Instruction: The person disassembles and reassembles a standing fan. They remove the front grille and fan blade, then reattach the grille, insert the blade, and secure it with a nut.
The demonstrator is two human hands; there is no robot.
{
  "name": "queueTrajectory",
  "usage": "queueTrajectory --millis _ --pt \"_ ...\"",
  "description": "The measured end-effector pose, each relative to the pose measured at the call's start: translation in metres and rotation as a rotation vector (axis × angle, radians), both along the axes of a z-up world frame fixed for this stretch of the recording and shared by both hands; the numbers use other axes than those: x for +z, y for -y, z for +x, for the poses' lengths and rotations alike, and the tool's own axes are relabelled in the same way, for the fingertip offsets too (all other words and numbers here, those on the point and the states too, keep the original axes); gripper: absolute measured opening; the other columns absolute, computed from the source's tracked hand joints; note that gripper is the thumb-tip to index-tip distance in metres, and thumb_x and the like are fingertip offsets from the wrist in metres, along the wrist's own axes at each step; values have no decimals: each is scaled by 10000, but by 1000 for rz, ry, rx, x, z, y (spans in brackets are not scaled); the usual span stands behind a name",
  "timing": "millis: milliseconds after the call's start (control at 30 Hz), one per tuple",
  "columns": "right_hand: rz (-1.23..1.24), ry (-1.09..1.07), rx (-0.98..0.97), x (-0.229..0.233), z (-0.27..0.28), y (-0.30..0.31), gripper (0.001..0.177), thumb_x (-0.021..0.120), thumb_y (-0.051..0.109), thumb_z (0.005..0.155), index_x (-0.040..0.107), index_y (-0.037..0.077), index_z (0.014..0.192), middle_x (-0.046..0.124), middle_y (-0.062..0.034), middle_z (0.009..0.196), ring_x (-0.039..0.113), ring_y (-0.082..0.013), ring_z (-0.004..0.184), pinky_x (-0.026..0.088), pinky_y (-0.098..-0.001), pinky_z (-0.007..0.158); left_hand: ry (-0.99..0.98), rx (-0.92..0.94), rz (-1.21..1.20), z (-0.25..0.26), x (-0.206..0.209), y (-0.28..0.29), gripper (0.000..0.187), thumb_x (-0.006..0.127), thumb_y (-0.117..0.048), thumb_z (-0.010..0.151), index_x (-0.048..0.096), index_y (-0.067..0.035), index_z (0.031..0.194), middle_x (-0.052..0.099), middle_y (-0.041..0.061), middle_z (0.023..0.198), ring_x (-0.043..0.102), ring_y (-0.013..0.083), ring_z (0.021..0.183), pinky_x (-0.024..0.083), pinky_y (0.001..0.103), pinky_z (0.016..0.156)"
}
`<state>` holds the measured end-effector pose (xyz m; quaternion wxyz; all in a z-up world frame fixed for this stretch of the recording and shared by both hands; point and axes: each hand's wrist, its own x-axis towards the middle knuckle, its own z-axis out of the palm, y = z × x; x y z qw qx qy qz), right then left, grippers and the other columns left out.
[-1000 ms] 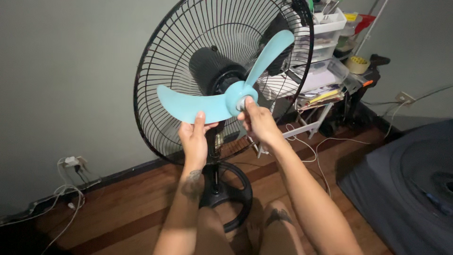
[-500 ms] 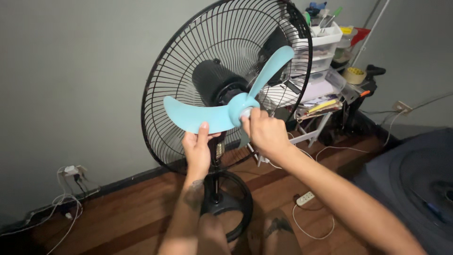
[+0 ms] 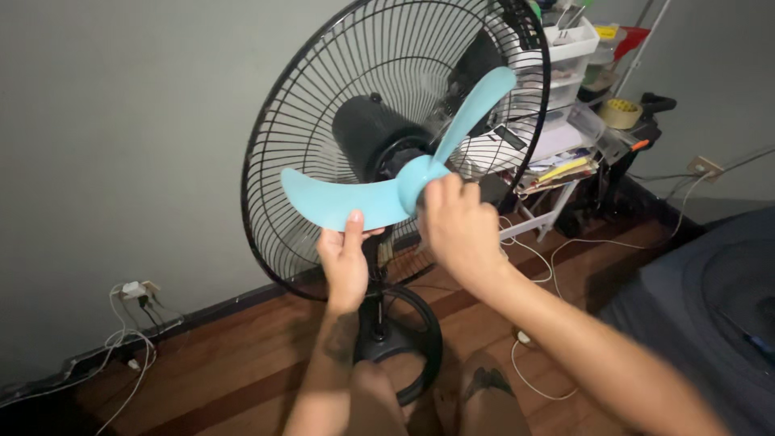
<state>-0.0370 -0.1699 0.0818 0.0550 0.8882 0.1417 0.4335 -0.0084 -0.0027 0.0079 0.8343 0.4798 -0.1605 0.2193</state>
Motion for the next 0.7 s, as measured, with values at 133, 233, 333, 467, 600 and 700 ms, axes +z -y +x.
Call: queueTrajectory --millis 133,233,333,467,600,700 --pt "-498 133 -266 -10 4 1 251 595 183 928 601 -10 1089 599 -133 969 590 -225 754 484 -312 506 14 12 20 2 -2 0 228 562 -165 1083 612 52 1130 701 100 990 660 150 829 563 312 788" --pt "-329 79 -137 -24 18 20 240 535 227 988 603 4 1051 575 -113 907 584 -218 719 473 -320 497 -18 18 -3 1 -1 2 227 564 -170 1069 612 46 1117 704 90 981 663 145 821 566 309 782" --pt "104 -108 75 -41 39 29 349 463 344 1085 586 60 925 556 -77 753 537 -215 590 398 -307 459 -19 22 -7 1 0 2 228 569 -169 1061 614 47 1121 706 89 981 665 145 823 566 310 783" --pt "922 -513 300 -51 50 27 317 479 334 1063 578 52 957 575 -90 784 564 -225 613 430 -319 467 38 17 -1 2 -2 3 231 571 -158 1087 606 64 1143 699 106 995 653 150 847 554 315 798" --pt "1081 -483 287 -46 25 6 295 494 324 1041 570 44 989 594 -103 816 592 -235 637 462 -331 475 12 29 -31 2 -2 2 228 559 -147 1071 596 62 1154 693 98 1022 660 148 862 562 319 793" --pt "536 -150 55 -32 2 -3 285 506 317 1025 564 38 1013 609 -113 839 613 -242 655 486 -340 481 9 -15 -52 1 -2 0 226 539 -141 1057 592 51 1165 702 101 1026 669 152 859 571 319 790"
